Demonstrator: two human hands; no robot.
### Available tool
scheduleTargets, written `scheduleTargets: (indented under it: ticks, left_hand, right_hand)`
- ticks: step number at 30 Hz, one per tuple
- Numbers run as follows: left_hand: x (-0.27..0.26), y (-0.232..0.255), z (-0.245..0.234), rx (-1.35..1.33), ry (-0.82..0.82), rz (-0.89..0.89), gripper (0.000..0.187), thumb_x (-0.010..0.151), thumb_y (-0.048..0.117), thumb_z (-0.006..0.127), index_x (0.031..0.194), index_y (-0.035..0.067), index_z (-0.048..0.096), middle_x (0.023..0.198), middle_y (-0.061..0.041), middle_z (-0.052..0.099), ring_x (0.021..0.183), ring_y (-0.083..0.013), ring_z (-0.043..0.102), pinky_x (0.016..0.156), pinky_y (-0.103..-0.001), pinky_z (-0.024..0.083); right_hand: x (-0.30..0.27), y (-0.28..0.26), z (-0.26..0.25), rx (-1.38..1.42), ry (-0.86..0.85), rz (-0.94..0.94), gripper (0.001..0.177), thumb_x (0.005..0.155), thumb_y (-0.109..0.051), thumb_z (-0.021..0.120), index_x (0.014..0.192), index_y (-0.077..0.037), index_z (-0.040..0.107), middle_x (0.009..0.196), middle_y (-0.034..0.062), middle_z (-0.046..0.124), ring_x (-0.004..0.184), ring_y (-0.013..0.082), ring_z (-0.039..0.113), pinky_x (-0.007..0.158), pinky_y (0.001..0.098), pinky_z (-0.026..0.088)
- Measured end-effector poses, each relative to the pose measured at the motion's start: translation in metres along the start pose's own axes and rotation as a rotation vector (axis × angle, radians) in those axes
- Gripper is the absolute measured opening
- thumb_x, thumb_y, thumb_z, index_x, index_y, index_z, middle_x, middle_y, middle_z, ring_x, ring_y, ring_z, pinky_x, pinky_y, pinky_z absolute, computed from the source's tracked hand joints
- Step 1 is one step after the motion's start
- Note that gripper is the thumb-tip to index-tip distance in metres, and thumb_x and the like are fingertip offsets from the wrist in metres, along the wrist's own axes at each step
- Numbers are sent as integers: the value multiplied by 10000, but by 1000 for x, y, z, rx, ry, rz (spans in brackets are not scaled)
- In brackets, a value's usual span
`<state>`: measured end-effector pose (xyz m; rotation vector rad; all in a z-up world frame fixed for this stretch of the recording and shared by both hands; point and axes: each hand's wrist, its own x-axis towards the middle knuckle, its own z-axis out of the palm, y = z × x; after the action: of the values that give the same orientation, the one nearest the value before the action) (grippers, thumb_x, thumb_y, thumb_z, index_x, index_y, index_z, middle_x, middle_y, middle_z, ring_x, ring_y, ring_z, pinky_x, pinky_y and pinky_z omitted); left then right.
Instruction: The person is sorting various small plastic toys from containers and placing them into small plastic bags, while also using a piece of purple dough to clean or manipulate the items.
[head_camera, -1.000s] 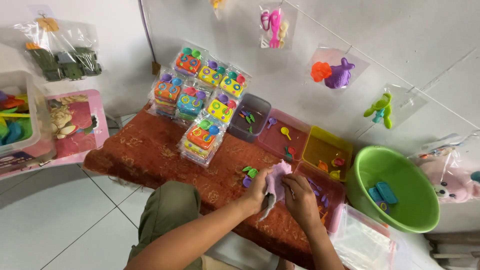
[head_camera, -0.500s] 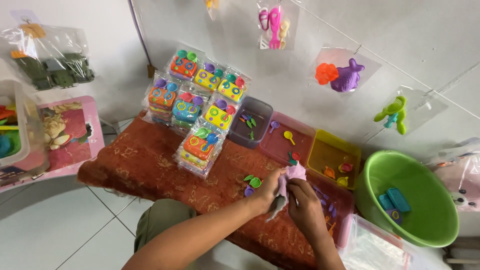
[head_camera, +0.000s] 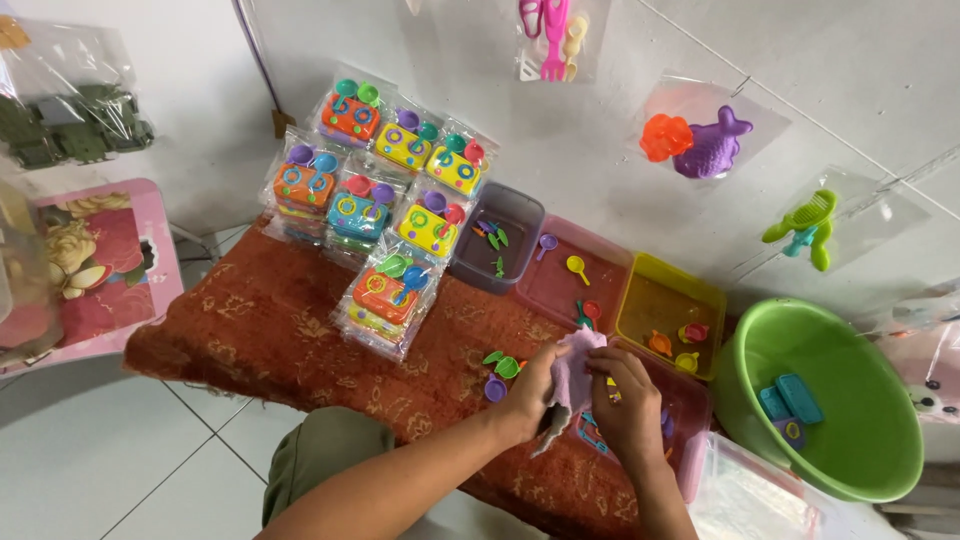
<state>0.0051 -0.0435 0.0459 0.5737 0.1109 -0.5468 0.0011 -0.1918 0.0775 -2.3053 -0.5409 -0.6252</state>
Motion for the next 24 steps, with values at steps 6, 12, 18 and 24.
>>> scheduleTargets:
  ticks: [6, 12, 18, 24]
  left_hand:
    - [-2, -2, -8, 4, 41, 28, 437, 981, 434, 438, 1111, 37, 564, 879, -71, 629, 493, -95, 490, 390, -214, 375]
    - [-12, 8, 7, 85, 145, 49, 432, 989, 384, 407, 1241, 60, 542, 1122, -102, 579, 925, -137, 519, 801, -280, 428]
    - [-8, -2, 4, -253, 167, 54, 328, 905, 291, 673, 1063, 3, 665, 1018, -153, 708, 911, -247, 651, 941, -361, 512]
    - [15, -19, -35, -301, 106, 47, 304, 891, 282, 650, 1021, 8, 659, 951, -115, 669, 834, -212, 621, 817, -348, 523]
  right_hand:
    - [3, -24, -4, 4, -31, -56, 241, 737, 101, 658, 930, -18, 739, 1080, 52, 736, 998, 232, 662, 895, 338, 551]
    - [1, -31, -4, 31, -83, -91, 222, 758, 85, 659, 949, -3, 730, 1080, 63, 735, 940, 239, 686, 837, 329, 562]
    - [5, -2, -2, 46, 68, -185, 147, 834, 98, 668, 862, -31, 732, 954, 118, 748, 873, 331, 732, 777, 404, 590]
    - [-1, -23, 4, 48, 44, -248, 190, 843, 81, 631, 867, -68, 746, 974, 99, 761, 891, 311, 745, 785, 385, 599]
